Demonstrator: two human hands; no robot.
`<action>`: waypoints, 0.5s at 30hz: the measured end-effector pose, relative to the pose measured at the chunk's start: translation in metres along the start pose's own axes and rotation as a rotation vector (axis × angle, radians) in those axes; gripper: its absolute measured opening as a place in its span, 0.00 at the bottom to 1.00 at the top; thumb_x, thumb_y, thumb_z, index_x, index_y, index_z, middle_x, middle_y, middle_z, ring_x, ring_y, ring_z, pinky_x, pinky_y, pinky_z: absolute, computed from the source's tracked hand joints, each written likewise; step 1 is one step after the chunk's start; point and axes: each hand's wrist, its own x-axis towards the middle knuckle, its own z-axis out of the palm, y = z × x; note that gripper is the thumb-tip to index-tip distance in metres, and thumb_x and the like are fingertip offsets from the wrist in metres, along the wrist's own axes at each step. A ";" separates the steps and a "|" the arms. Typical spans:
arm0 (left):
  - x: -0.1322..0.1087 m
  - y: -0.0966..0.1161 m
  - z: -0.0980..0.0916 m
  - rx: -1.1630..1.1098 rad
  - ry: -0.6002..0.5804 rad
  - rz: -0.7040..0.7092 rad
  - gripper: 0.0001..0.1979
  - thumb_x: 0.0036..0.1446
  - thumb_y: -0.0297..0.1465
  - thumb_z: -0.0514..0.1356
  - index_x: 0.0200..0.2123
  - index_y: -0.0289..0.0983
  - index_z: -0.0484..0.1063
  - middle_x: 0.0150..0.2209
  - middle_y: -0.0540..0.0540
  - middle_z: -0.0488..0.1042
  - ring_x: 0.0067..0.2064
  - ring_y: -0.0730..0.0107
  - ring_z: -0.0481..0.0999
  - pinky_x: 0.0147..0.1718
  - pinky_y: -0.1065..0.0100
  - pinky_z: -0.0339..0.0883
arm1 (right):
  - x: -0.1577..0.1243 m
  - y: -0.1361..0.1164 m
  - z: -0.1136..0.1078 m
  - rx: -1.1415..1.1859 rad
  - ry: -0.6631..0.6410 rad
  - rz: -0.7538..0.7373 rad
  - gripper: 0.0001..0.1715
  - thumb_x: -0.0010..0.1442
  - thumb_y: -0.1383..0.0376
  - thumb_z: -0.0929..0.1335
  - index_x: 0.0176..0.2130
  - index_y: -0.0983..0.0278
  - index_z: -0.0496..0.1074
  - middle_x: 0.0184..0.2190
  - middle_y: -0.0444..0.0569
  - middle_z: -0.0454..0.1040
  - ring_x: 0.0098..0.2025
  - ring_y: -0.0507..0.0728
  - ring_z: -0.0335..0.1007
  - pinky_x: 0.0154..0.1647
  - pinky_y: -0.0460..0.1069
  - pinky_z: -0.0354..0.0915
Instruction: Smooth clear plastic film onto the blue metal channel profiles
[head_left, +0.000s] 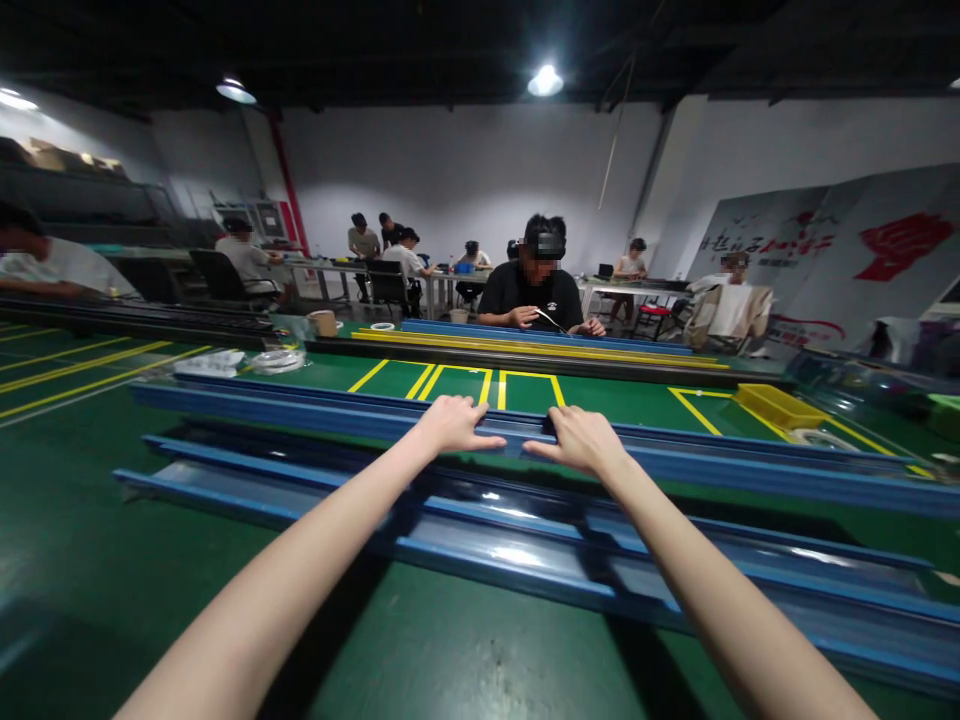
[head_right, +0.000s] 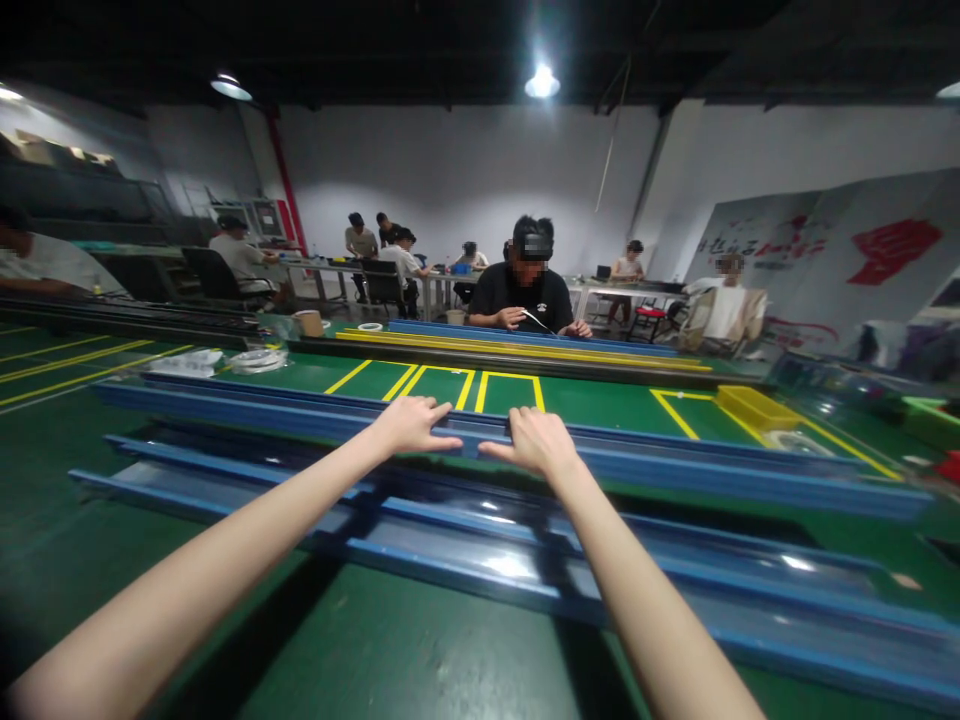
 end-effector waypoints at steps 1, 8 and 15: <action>-0.005 0.001 -0.007 0.014 0.019 0.008 0.37 0.47 0.58 0.39 0.42 0.36 0.68 0.32 0.40 0.72 0.34 0.58 0.72 0.28 0.66 0.60 | -0.005 -0.003 -0.005 -0.002 0.009 -0.001 0.41 0.49 0.37 0.48 0.35 0.67 0.65 0.33 0.57 0.71 0.36 0.60 0.68 0.31 0.50 0.60; -0.065 0.024 -0.038 0.027 0.084 0.061 0.37 0.46 0.59 0.39 0.38 0.35 0.69 0.28 0.41 0.73 0.31 0.59 0.73 0.26 0.66 0.60 | -0.068 -0.035 -0.030 0.005 0.067 -0.004 0.40 0.51 0.39 0.48 0.34 0.67 0.65 0.32 0.57 0.71 0.34 0.60 0.68 0.30 0.49 0.59; -0.120 0.051 -0.040 -0.001 0.069 0.103 0.37 0.47 0.58 0.41 0.40 0.32 0.69 0.28 0.40 0.73 0.31 0.60 0.73 0.29 0.66 0.63 | -0.129 -0.068 -0.034 0.050 0.047 -0.012 0.39 0.52 0.40 0.49 0.35 0.68 0.66 0.32 0.57 0.71 0.34 0.59 0.67 0.31 0.49 0.59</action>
